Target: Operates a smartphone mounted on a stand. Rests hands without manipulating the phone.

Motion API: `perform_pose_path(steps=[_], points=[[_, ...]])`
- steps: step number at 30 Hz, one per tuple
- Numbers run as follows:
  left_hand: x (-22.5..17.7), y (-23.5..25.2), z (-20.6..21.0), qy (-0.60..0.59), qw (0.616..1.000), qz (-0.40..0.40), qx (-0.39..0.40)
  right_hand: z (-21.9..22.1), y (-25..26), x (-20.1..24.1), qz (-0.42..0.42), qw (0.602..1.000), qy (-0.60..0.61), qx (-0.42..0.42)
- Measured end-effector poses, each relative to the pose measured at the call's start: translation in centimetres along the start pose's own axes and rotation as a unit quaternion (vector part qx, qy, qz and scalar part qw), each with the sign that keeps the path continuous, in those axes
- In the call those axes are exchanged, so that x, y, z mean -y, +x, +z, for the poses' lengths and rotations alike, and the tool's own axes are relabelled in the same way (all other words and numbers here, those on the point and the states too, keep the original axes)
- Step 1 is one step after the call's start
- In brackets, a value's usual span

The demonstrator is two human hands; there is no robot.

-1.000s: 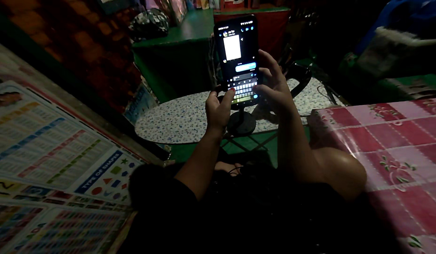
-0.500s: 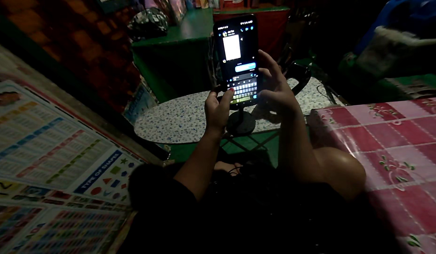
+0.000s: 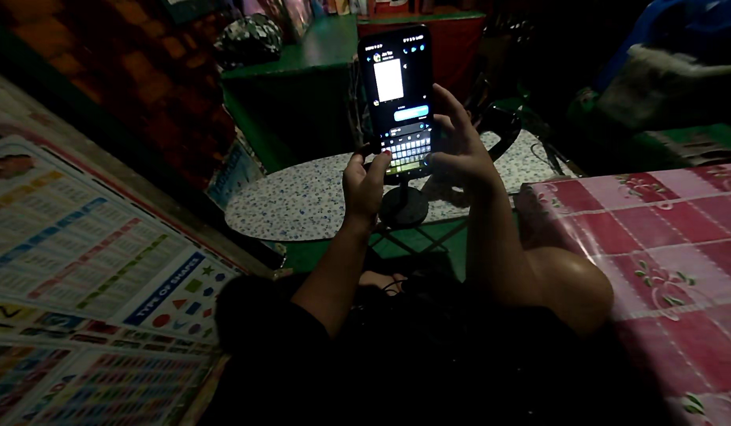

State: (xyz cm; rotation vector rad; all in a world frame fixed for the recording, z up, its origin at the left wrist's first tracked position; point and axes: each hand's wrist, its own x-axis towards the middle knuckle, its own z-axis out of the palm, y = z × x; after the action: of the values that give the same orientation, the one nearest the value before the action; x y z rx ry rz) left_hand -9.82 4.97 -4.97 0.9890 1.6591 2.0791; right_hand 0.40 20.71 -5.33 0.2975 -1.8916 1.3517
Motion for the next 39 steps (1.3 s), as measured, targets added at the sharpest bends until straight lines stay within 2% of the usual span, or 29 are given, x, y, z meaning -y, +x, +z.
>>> perform_pose_path(steps=[18, 26, 39], points=[[0.22, 0.23, 0.09, 0.003, 1.0, 0.004, -0.005, 0.26, -0.05, 0.14, 0.001, 1.0, 0.003, -0.008], [0.1, 0.17, 0.03, 0.008, 1.0, 0.002, 0.0, 0.42, 0.16, -0.23, -0.023, 0.999, 0.008, -0.042], [-0.01, 0.22, 0.1, 0.016, 1.0, -0.003, -0.007, 0.62, 0.12, 0.25, -0.004, 0.999, 0.014, -0.043]])
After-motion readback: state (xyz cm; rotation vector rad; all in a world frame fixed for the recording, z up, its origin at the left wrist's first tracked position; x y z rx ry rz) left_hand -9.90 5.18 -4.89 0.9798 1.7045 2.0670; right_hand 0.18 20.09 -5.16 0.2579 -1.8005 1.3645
